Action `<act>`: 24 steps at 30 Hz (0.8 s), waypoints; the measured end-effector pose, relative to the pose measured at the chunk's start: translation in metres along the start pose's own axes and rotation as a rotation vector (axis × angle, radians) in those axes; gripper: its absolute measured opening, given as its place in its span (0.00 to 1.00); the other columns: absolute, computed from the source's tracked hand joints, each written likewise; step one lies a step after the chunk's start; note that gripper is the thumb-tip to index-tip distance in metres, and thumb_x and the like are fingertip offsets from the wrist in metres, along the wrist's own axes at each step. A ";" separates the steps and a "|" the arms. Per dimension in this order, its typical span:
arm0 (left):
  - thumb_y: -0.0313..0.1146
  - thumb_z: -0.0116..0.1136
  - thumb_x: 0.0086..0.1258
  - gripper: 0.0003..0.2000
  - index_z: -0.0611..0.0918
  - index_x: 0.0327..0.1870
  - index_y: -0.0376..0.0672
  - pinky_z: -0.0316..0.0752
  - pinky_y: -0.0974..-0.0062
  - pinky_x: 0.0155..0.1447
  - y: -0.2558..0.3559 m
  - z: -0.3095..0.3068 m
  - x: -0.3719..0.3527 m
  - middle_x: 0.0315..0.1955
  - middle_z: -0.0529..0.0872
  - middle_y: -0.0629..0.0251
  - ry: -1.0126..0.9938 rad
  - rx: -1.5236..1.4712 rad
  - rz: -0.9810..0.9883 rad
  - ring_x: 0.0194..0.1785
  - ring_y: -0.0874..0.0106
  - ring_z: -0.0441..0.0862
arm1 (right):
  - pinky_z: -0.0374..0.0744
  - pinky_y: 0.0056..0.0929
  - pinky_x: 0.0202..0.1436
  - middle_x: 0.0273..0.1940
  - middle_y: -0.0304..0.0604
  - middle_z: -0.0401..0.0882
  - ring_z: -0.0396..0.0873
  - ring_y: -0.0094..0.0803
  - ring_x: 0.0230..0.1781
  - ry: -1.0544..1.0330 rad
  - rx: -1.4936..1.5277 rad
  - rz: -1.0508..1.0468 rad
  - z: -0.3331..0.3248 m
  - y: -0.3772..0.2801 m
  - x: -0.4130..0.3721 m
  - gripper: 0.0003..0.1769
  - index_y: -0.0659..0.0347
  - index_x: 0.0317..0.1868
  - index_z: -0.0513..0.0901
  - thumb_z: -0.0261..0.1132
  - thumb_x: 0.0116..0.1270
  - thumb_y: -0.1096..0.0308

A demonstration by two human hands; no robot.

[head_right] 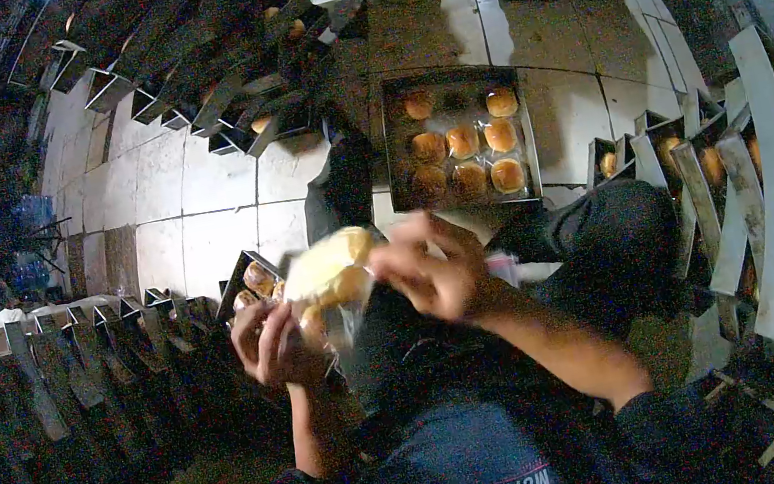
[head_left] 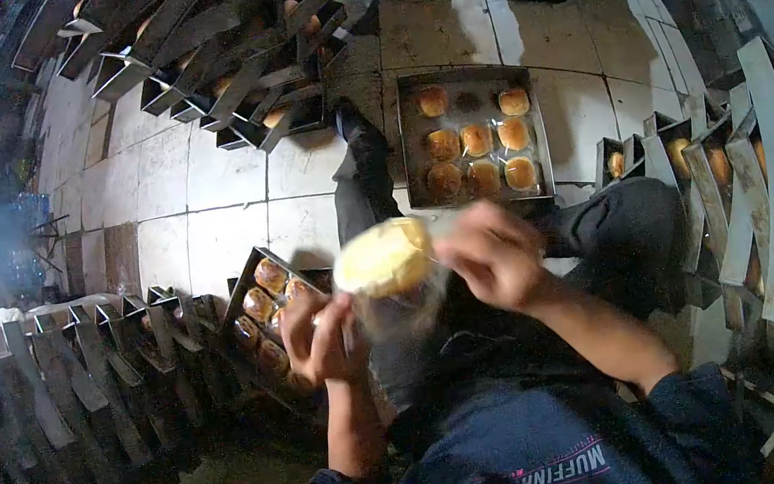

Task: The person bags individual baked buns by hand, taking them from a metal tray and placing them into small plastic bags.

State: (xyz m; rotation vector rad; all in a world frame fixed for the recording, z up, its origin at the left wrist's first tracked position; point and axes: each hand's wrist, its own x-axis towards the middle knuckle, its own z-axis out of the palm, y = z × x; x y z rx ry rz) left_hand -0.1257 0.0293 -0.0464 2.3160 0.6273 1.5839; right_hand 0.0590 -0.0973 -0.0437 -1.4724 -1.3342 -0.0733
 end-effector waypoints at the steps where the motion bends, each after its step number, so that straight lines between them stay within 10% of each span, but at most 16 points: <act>1: 0.25 0.66 0.57 0.06 0.87 0.35 0.43 0.75 0.71 0.37 -0.016 0.006 -0.012 0.30 0.81 0.60 -0.056 0.092 -0.035 0.32 0.66 0.79 | 0.78 0.30 0.38 0.37 0.43 0.79 0.80 0.36 0.35 -0.076 0.151 0.236 0.021 0.025 -0.007 0.08 0.58 0.39 0.83 0.70 0.59 0.69; 7: 0.27 0.65 0.61 0.04 0.86 0.35 0.38 0.74 0.73 0.33 -0.032 0.008 -0.034 0.25 0.81 0.60 -0.093 -0.013 -0.233 0.28 0.67 0.79 | 0.77 0.29 0.35 0.32 0.41 0.78 0.79 0.29 0.32 0.011 0.514 0.454 0.042 0.023 -0.017 0.09 0.59 0.36 0.84 0.71 0.60 0.63; 13: 0.30 0.67 0.63 0.07 0.84 0.28 0.36 0.67 0.82 0.29 -0.034 0.061 -0.009 0.22 0.80 0.63 0.010 -0.062 -0.169 0.24 0.74 0.77 | 0.69 0.29 0.29 0.26 0.40 0.68 0.70 0.28 0.27 0.033 0.064 0.019 0.075 0.046 0.034 0.14 0.63 0.25 0.76 0.65 0.66 0.66; 15: 0.29 0.64 0.66 0.07 0.83 0.28 0.36 0.63 0.84 0.27 -0.048 0.065 0.001 0.22 0.81 0.67 0.106 -0.162 -0.620 0.23 0.80 0.73 | 0.68 0.28 0.29 0.22 0.41 0.67 0.69 0.28 0.24 0.207 0.273 0.526 0.078 0.047 0.058 0.15 0.65 0.23 0.72 0.63 0.68 0.69; 19: 0.26 0.57 0.71 0.07 0.84 0.35 0.32 0.71 0.81 0.36 -0.031 0.006 -0.009 0.28 0.83 0.67 -0.319 -0.256 -1.095 0.32 0.81 0.76 | 0.65 0.30 0.24 0.20 0.39 0.69 0.66 0.28 0.20 0.164 -0.038 0.538 0.074 0.038 -0.008 0.14 0.65 0.23 0.70 0.61 0.67 0.74; 21: 0.25 0.59 0.70 0.06 0.84 0.34 0.32 0.71 0.82 0.37 -0.014 -0.008 -0.044 0.27 0.83 0.68 -0.319 -0.305 -1.111 0.30 0.80 0.76 | 0.68 0.32 0.28 0.20 0.41 0.69 0.69 0.31 0.21 0.008 0.046 0.869 0.074 0.029 -0.068 0.14 0.66 0.23 0.70 0.63 0.65 0.74; 24: 0.25 0.63 0.64 0.06 0.82 0.28 0.32 0.74 0.78 0.36 0.000 -0.017 -0.079 0.25 0.84 0.61 -0.411 0.000 -0.765 0.29 0.75 0.80 | 0.69 0.33 0.32 0.20 0.43 0.70 0.72 0.33 0.24 -0.012 -0.026 0.835 0.081 0.042 -0.142 0.12 0.66 0.24 0.72 0.64 0.64 0.74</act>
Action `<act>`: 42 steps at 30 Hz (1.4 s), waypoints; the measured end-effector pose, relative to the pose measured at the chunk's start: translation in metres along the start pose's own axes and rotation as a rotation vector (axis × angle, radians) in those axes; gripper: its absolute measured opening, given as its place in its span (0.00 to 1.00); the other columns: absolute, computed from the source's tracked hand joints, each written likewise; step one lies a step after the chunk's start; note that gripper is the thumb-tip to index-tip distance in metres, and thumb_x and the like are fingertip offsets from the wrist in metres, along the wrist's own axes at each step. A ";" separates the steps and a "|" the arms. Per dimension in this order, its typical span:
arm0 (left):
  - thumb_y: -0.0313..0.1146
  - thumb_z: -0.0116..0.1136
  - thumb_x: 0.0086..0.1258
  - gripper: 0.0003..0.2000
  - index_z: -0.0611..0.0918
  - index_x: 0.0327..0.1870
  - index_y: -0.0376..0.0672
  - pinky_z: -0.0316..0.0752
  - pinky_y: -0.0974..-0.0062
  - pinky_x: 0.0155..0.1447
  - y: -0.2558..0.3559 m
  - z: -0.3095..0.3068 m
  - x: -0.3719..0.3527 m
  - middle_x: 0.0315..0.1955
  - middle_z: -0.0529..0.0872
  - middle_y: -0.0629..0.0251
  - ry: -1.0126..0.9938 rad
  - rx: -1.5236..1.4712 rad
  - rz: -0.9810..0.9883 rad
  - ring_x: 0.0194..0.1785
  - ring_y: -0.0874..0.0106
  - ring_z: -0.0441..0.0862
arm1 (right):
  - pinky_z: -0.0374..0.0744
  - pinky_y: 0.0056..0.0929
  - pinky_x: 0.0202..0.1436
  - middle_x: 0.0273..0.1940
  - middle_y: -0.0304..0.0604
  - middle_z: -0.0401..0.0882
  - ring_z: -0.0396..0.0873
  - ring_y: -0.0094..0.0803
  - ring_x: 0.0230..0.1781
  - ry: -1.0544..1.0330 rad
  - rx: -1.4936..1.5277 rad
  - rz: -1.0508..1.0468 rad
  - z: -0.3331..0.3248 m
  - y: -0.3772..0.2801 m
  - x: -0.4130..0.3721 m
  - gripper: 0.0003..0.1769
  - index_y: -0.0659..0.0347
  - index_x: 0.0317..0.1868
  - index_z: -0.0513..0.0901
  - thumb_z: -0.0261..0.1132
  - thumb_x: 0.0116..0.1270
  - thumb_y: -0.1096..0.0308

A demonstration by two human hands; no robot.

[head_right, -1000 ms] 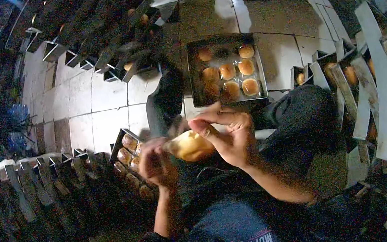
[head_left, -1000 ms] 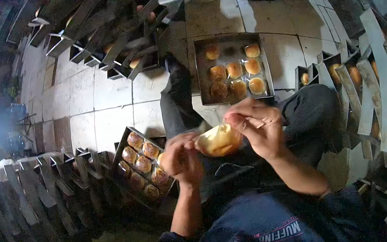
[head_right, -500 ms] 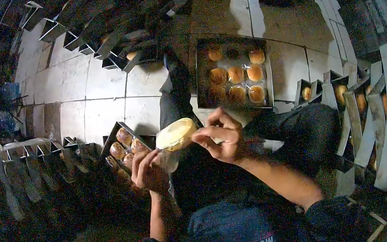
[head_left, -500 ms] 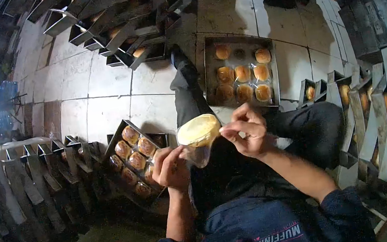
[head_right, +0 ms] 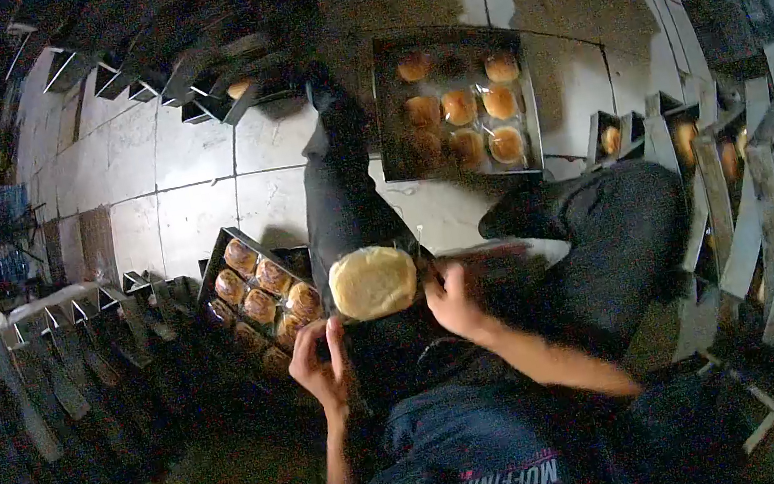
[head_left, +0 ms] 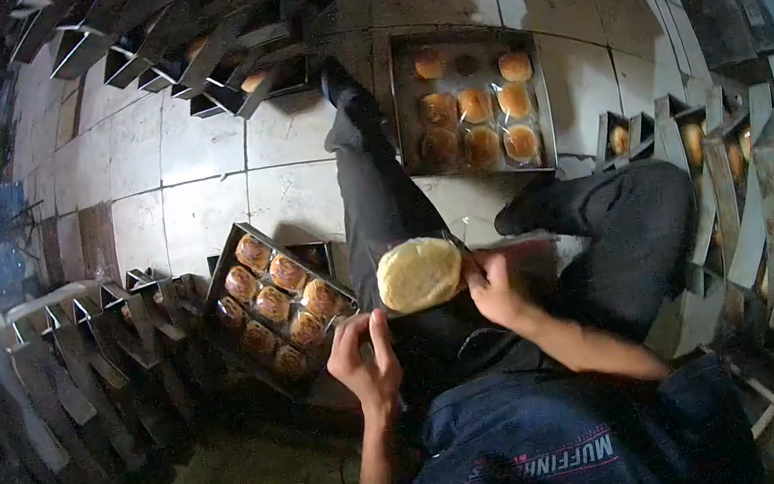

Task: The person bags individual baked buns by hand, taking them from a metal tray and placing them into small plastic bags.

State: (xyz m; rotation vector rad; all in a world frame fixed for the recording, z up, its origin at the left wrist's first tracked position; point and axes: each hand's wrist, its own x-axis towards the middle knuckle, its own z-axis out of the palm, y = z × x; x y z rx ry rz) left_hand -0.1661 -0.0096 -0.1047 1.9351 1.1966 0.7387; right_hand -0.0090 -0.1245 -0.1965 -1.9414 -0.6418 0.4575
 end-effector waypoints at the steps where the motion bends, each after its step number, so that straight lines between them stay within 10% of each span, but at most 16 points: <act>1: 0.25 0.63 0.64 0.06 0.82 0.28 0.32 0.74 0.78 0.36 0.004 -0.002 -0.001 0.25 0.84 0.61 -0.015 0.001 0.006 0.29 0.75 0.80 | 0.69 0.34 0.32 0.21 0.45 0.72 0.73 0.34 0.24 -0.069 -0.052 -0.006 -0.017 -0.014 0.007 0.10 0.67 0.25 0.75 0.64 0.63 0.73; 5: 0.29 0.59 0.69 0.10 0.81 0.28 0.33 0.67 0.84 0.29 0.048 -0.009 0.028 0.18 0.81 0.67 0.196 -0.257 -0.120 0.22 0.82 0.75 | 0.74 0.35 0.33 0.30 0.47 0.84 0.81 0.38 0.28 -0.109 -0.106 -0.024 -0.076 -0.097 0.059 0.08 0.66 0.31 0.84 0.71 0.57 0.69; 7: 0.31 0.60 0.70 0.11 0.82 0.27 0.34 0.62 0.86 0.26 0.041 -0.009 0.059 0.18 0.80 0.71 0.104 -0.294 -0.169 0.21 0.84 0.71 | 0.77 0.37 0.42 0.38 0.46 0.86 0.82 0.40 0.33 -0.233 -0.019 -0.601 -0.071 -0.120 0.086 0.17 0.63 0.42 0.85 0.75 0.52 0.67; 9: 0.32 0.61 0.69 0.11 0.82 0.28 0.35 0.59 0.87 0.26 0.043 0.002 0.090 0.18 0.78 0.74 0.034 -0.304 -0.130 0.22 0.86 0.69 | 0.77 0.36 0.53 0.47 0.48 0.84 0.83 0.41 0.42 -0.361 -0.137 -0.636 -0.049 -0.131 0.094 0.30 0.61 0.56 0.80 0.76 0.49 0.67; 13: 0.35 0.52 0.73 0.11 0.81 0.39 0.36 0.50 0.85 0.25 0.061 0.015 0.114 0.20 0.70 0.80 0.046 -0.527 -0.221 0.22 0.88 0.58 | 0.77 0.35 0.57 0.50 0.54 0.81 0.81 0.41 0.47 -0.525 0.224 -0.241 -0.025 -0.078 0.134 0.41 0.65 0.60 0.74 0.77 0.48 0.56; 19: 0.31 0.55 0.70 0.07 0.77 0.33 0.36 0.56 0.83 0.28 0.007 0.065 0.097 0.23 0.71 0.76 0.042 -0.352 -0.146 0.24 0.84 0.62 | 0.80 0.29 0.46 0.48 0.42 0.78 0.80 0.32 0.41 0.009 0.435 0.588 -0.043 0.059 0.252 0.32 0.60 0.55 0.74 0.70 0.60 0.47; 21: 0.30 0.58 0.68 0.09 0.76 0.28 0.37 0.57 0.82 0.27 0.012 0.068 0.104 0.19 0.70 0.75 0.017 -0.079 -0.066 0.23 0.83 0.62 | 0.79 0.40 0.46 0.44 0.48 0.83 0.82 0.46 0.38 0.226 -0.049 0.127 -0.063 0.186 0.279 0.27 0.62 0.52 0.78 0.58 0.69 0.45; 23: 0.30 0.60 0.66 0.11 0.74 0.24 0.37 0.56 0.81 0.25 0.024 0.074 0.121 0.16 0.68 0.74 0.039 -0.021 -0.098 0.21 0.83 0.61 | 0.77 0.44 0.54 0.46 0.58 0.82 0.80 0.53 0.49 0.061 -0.837 0.458 -0.110 0.335 0.273 0.27 0.68 0.48 0.81 0.59 0.66 0.49; 26: 0.32 0.61 0.64 0.12 0.73 0.23 0.38 0.55 0.79 0.23 0.018 0.078 0.131 0.14 0.68 0.71 0.066 0.077 -0.066 0.18 0.79 0.62 | 0.72 0.43 0.63 0.58 0.66 0.73 0.74 0.55 0.59 -0.231 -0.828 0.946 -0.131 0.337 0.243 0.36 0.73 0.55 0.77 0.64 0.56 0.50; 33: 0.31 0.60 0.61 0.10 0.75 0.23 0.37 0.59 0.76 0.23 0.021 0.077 0.132 0.16 0.71 0.63 -0.003 0.267 -0.038 0.17 0.70 0.68 | 0.78 0.42 0.53 0.43 0.67 0.81 0.81 0.54 0.48 -0.308 -1.003 0.838 -0.133 0.368 0.229 0.23 0.72 0.41 0.83 0.68 0.45 0.64; 36: 0.30 0.61 0.61 0.09 0.75 0.23 0.37 0.61 0.75 0.24 0.021 0.080 0.131 0.16 0.73 0.61 0.070 0.268 0.026 0.18 0.68 0.70 | 0.72 0.37 0.31 0.24 0.45 0.81 0.76 0.34 0.25 0.138 -0.223 0.893 -0.153 0.339 0.225 0.10 0.67 0.27 0.82 0.66 0.40 0.71; 42: 0.29 0.62 0.61 0.06 0.79 0.26 0.38 0.68 0.73 0.25 0.028 0.070 0.130 0.20 0.78 0.61 0.114 0.260 0.101 0.20 0.67 0.76 | 0.75 0.42 0.36 0.32 0.53 0.80 0.79 0.45 0.35 -0.085 -0.189 0.860 -0.172 0.251 0.235 0.15 0.70 0.27 0.79 0.64 0.38 0.67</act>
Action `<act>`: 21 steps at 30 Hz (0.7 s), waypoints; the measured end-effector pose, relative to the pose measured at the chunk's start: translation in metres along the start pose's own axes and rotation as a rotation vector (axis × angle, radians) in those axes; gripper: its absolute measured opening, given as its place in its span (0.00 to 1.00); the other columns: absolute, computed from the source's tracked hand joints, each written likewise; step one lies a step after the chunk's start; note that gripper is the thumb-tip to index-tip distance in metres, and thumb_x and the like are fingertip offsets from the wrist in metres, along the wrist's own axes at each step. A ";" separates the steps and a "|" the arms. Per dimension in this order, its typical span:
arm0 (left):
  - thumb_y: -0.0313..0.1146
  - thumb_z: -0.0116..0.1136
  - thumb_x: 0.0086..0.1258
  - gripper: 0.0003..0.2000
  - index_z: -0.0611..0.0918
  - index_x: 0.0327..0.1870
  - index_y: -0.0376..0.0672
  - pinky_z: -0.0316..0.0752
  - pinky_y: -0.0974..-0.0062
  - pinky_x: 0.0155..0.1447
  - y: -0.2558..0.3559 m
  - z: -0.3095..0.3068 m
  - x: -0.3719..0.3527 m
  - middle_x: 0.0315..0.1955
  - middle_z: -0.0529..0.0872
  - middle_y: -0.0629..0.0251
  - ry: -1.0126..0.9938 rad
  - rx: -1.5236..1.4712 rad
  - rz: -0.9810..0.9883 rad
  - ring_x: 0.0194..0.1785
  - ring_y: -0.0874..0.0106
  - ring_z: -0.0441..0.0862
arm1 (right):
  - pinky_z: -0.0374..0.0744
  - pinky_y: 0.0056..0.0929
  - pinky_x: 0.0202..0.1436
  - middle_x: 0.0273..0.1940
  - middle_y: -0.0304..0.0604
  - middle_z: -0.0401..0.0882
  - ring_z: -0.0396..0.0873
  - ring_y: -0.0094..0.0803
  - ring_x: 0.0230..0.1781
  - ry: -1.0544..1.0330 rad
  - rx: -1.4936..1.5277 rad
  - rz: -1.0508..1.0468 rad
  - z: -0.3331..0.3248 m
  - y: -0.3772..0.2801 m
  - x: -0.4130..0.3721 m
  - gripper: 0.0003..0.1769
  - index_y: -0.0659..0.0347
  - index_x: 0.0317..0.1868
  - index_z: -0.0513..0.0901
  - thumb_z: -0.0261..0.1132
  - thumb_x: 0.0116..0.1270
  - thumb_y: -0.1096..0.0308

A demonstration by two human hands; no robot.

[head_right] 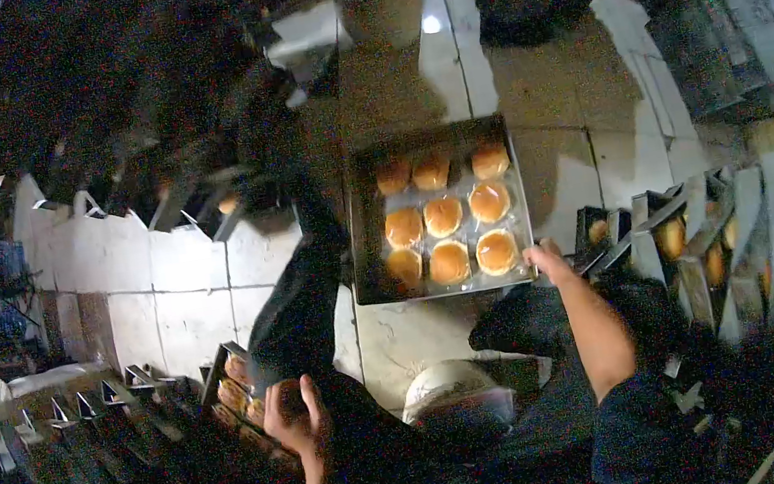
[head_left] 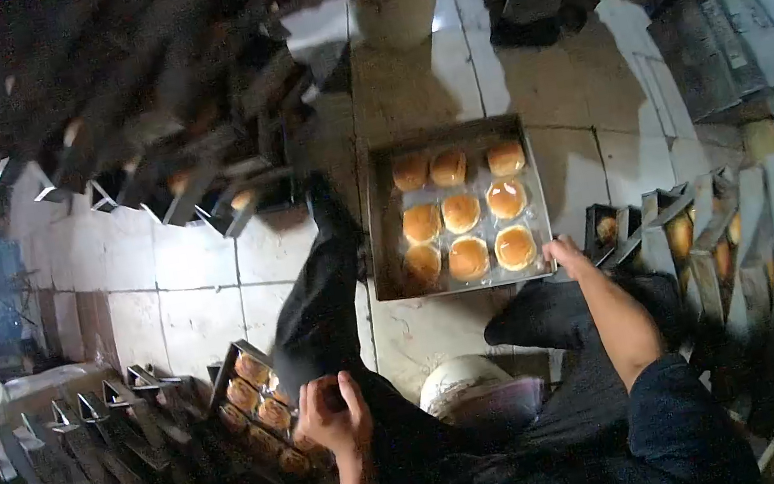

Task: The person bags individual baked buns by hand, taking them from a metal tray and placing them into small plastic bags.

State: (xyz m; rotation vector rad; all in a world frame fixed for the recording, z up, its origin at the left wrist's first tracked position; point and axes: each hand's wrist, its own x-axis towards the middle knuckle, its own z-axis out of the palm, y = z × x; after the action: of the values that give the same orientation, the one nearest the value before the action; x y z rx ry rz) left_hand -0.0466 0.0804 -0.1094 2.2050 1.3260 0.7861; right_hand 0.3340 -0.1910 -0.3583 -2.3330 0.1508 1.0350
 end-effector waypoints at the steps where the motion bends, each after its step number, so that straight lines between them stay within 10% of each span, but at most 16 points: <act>1: 0.30 0.63 0.61 0.07 0.79 0.26 0.38 0.68 0.72 0.25 -0.006 -0.003 -0.005 0.21 0.78 0.61 0.016 -0.025 -0.028 0.20 0.67 0.76 | 0.74 0.43 0.35 0.31 0.53 0.79 0.78 0.45 0.32 0.184 0.025 -0.080 0.014 0.031 0.029 0.14 0.69 0.25 0.77 0.64 0.37 0.67; 13: 0.40 0.65 0.58 0.11 0.82 0.28 0.40 0.72 0.69 0.32 -0.041 -0.022 -0.037 0.21 0.81 0.60 0.012 -0.181 -0.184 0.25 0.65 0.79 | 0.66 0.32 0.41 0.21 0.37 0.72 0.69 0.32 0.29 0.146 1.044 -0.280 -0.088 -0.109 -0.274 0.05 0.53 0.16 0.73 0.62 0.39 0.65; 17: 0.43 0.65 0.58 0.15 0.83 0.36 0.39 0.76 0.69 0.43 0.008 -0.014 -0.027 0.29 0.86 0.56 -0.416 -0.354 -0.068 0.34 0.63 0.84 | 0.71 0.25 0.44 0.34 0.36 0.73 0.72 0.28 0.35 -0.109 1.166 -0.735 -0.165 -0.121 -0.342 0.09 0.53 0.28 0.76 0.63 0.45 0.61; 20: 0.47 0.66 0.57 0.22 0.81 0.44 0.38 0.75 0.65 0.49 0.058 -0.001 -0.047 0.39 0.85 0.53 -0.565 -0.285 0.088 0.43 0.59 0.83 | 0.73 0.29 0.46 0.40 0.36 0.73 0.71 0.27 0.40 0.830 0.461 -1.615 -0.202 -0.129 -0.382 0.17 0.52 0.42 0.75 0.64 0.49 0.64; 21: 0.49 0.66 0.56 0.25 0.80 0.46 0.38 0.75 0.63 0.51 0.067 0.008 -0.058 0.44 0.84 0.51 -0.595 -0.164 0.140 0.47 0.57 0.82 | 0.73 0.31 0.48 0.41 0.36 0.74 0.71 0.27 0.43 0.621 0.648 -1.582 -0.227 -0.130 -0.406 0.21 0.52 0.44 0.75 0.66 0.47 0.65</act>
State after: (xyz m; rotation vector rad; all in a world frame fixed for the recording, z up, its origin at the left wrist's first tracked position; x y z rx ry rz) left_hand -0.0203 -0.0013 -0.0870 2.1712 0.7933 0.2307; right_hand 0.2405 -0.2588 0.1107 -1.3481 -0.8514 -0.4754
